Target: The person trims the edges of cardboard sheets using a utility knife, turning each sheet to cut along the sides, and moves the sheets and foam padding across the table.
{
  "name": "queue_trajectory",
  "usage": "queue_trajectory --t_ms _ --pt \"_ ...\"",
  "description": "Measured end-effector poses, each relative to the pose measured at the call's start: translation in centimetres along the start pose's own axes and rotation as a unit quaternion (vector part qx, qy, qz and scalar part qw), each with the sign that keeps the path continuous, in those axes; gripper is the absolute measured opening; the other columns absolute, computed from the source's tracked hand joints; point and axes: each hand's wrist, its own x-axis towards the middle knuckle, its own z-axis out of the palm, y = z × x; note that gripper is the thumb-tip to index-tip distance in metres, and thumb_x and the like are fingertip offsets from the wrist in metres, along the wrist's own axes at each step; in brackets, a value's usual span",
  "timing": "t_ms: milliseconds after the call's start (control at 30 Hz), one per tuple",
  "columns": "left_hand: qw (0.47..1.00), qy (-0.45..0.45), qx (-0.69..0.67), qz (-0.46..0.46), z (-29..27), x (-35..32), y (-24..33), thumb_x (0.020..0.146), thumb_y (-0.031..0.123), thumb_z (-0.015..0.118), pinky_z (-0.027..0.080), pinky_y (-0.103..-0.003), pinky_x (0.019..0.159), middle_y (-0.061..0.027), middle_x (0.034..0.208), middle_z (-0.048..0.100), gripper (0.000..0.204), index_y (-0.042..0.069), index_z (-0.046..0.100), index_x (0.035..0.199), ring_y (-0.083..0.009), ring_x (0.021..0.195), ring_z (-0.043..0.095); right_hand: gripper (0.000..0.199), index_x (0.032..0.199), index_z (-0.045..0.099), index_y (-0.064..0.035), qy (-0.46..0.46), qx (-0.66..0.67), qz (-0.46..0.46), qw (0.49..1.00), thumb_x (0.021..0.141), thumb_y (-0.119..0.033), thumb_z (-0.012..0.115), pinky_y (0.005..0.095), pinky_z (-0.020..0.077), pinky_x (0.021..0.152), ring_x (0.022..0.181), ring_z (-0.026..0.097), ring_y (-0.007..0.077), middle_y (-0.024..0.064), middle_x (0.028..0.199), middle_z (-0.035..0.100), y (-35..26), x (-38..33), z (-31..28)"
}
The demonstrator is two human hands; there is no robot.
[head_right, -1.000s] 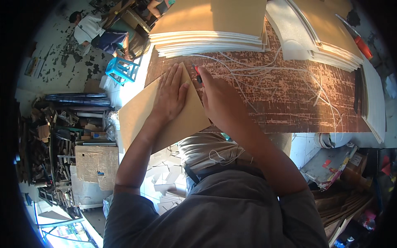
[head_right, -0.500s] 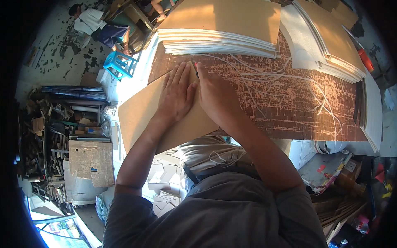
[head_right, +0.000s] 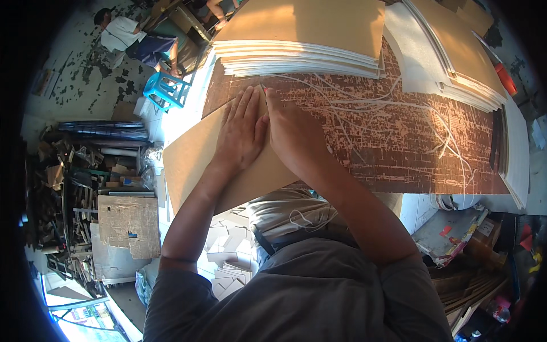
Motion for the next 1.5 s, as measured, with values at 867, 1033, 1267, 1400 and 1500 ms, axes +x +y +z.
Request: queue_trajectory --t_ms 867,1033,1267,1400,1500 --pt "1.000 -0.001 -0.006 0.001 -0.3 0.0 0.1 0.109 0.036 0.040 0.016 -0.055 0.131 -0.0240 0.170 0.030 0.067 -0.001 0.030 0.164 -0.0403 0.160 0.023 0.057 0.154 0.045 -0.0014 0.022 -0.011 -0.041 0.999 0.100 -0.012 0.060 0.0493 0.0615 0.074 0.089 0.075 0.0420 0.0263 0.102 0.069 0.0 0.0 0.2" --pt "1.000 -0.004 -0.006 0.000 -0.1 0.0 0.1 0.109 0.035 0.040 0.016 -0.055 0.131 -0.0236 0.170 0.030 0.066 0.000 0.029 0.164 -0.0404 0.160 0.023 0.055 0.153 0.045 -0.0008 0.014 -0.012 -0.041 0.999 0.100 -0.011 0.057 0.0489 0.0614 0.074 0.090 0.075 0.0414 0.0256 0.102 0.070 0.2 0.2 0.7" --pt "1.000 -0.008 0.000 0.002 -0.1 -0.1 0.0 0.109 0.035 0.039 0.016 -0.055 0.131 -0.0231 0.171 0.029 0.066 0.001 0.028 0.165 -0.0401 0.160 0.023 0.051 0.151 0.046 0.0024 -0.020 -0.030 -0.047 0.998 0.102 -0.011 0.051 0.0479 0.0614 0.076 0.090 0.075 0.0403 0.0259 0.101 0.071 -0.1 0.8 0.0" --pt "1.000 -0.003 -0.002 0.007 0.0 0.0 0.1 0.109 0.035 0.039 0.016 -0.055 0.131 -0.0228 0.171 0.029 0.066 0.002 0.027 0.166 -0.0400 0.160 0.023 0.052 0.151 0.046 0.0039 0.006 -0.028 -0.061 0.998 0.101 -0.011 0.052 0.0480 0.0613 0.076 0.090 0.075 0.0396 0.0251 0.099 0.071 0.8 0.4 0.8" --pt "1.000 -0.003 0.006 0.007 0.0 0.0 -0.1 0.109 0.035 0.038 0.016 -0.055 0.131 -0.0229 0.171 0.029 0.066 0.003 0.028 0.166 -0.0401 0.160 0.023 0.053 0.152 0.046 0.0041 0.011 -0.017 -0.067 0.998 0.101 -0.010 0.052 0.0477 0.0613 0.075 0.089 0.075 0.0392 0.0245 0.098 0.071 0.6 0.6 0.7"
